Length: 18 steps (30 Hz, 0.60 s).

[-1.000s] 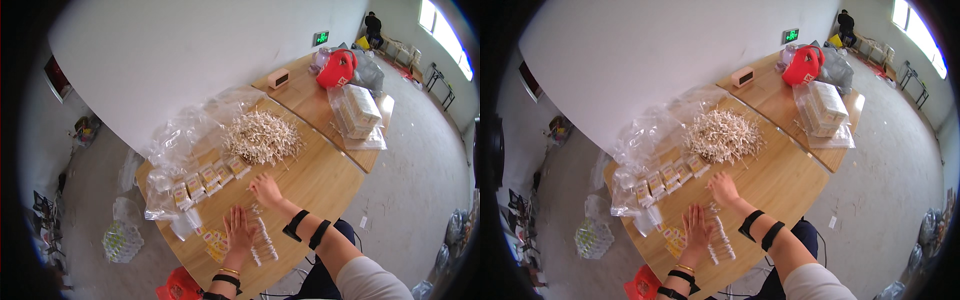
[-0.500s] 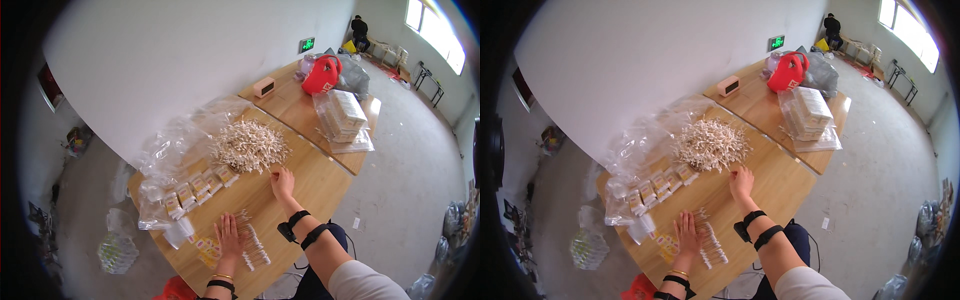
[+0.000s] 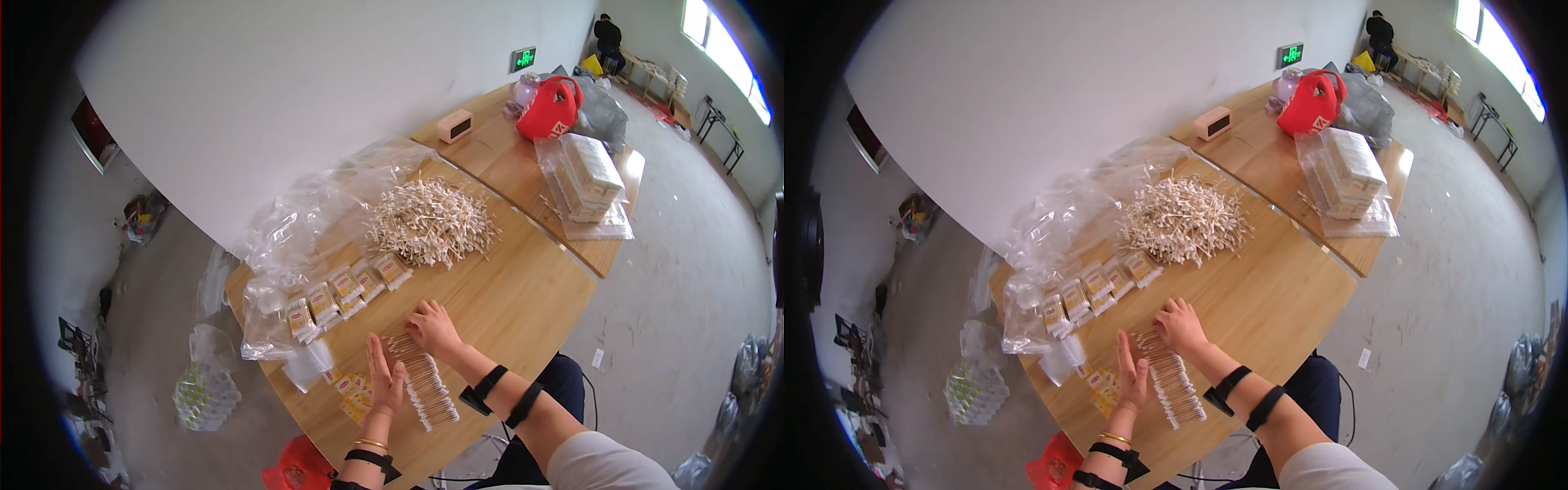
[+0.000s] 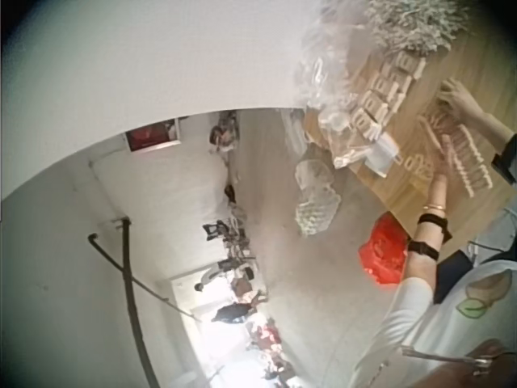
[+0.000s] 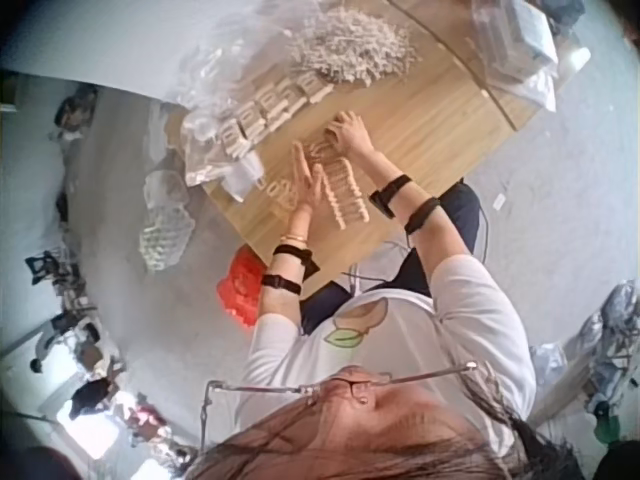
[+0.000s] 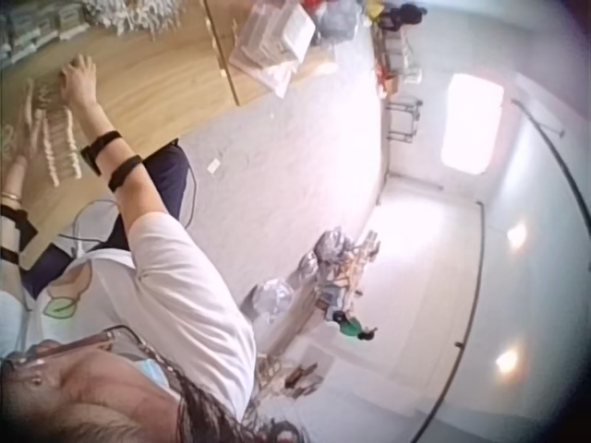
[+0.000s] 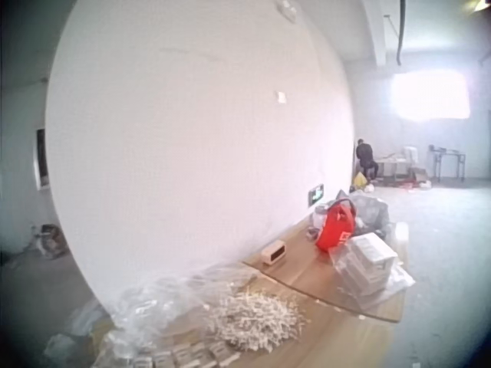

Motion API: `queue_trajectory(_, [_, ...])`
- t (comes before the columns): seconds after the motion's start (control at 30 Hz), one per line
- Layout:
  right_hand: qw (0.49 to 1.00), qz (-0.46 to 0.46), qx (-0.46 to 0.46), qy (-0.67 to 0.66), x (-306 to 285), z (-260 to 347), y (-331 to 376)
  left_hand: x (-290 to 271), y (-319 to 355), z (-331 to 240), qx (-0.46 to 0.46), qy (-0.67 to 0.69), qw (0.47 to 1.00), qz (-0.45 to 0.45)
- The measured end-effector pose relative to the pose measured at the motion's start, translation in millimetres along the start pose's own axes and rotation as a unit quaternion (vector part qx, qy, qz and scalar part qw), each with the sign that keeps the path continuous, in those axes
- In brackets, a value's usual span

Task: Organizing and aligning cotton swabs on a table in a manufacturing or assembly setting.

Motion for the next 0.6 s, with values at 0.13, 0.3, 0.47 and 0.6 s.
queue_trajectory(0.13, [0.99,-0.086,0.075,-0.086,-26,-12,23,-6,-8,-8,-0.037,0.079,0.996,-0.024])
queue_trajectory(0.3, [0.966,-0.128,0.094,-0.202,-14,-10,33,5,-24,5,-0.022,0.056,0.998,-0.034])
queue_trajectory(0.47, [0.954,-0.093,0.005,-0.285,29,28,18,31,-25,2,-0.012,0.124,0.992,-0.01])
queue_trajectory(0.6, [0.956,-0.141,0.096,-0.238,-7,6,24,14,-23,2,-0.01,0.098,0.994,-0.042])
Point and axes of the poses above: each hand's wrist, its own y-axis away from the middle knuckle, its own x-axis out of the palm, z = x × y, the point moved 8 cm from there along -y, towards the middle knuckle, and after that the axes turned 8 degrees about -x, right-handed, at the moved point
